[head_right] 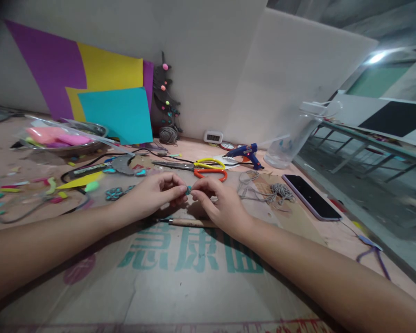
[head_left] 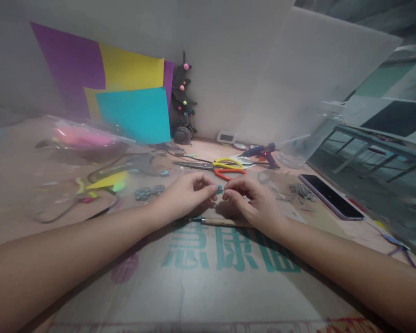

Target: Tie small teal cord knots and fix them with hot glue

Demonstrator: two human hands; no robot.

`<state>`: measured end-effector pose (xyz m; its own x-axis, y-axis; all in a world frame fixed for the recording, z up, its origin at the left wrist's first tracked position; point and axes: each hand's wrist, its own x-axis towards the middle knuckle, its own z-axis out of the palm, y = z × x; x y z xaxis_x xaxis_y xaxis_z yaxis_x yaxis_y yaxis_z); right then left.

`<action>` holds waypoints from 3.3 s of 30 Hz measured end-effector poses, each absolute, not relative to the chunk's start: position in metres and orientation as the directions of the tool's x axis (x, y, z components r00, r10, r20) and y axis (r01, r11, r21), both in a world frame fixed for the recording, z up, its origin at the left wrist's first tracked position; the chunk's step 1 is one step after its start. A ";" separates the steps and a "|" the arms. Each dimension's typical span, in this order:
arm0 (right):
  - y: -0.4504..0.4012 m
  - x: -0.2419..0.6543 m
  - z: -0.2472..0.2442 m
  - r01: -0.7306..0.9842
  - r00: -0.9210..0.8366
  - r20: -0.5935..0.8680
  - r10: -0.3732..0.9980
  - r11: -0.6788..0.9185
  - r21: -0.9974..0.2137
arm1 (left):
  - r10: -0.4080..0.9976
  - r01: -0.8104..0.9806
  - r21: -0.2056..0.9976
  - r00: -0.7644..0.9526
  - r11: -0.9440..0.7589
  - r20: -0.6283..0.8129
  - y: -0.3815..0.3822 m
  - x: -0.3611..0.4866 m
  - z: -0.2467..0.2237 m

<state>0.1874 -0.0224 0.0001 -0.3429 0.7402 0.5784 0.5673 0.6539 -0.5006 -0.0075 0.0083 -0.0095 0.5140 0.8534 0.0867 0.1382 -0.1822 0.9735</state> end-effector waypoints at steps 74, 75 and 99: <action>-0.020 0.181 0.000 0.426 -0.243 0.200 0.949 0.290 -0.857 | 0.845 0.279 0.921 0.526 -0.273 0.091 0.002 -0.008 -0.007; -0.020 0.181 0.001 0.422 -0.239 0.203 0.950 0.290 -0.859 | 0.846 0.270 0.925 0.526 -0.266 0.090 0.002 -0.008 -0.007; -0.016 0.181 -0.002 0.448 -0.228 0.193 0.954 0.279 -0.850 | 0.853 0.186 0.937 0.492 -0.295 0.171 0.006 -0.009 -0.008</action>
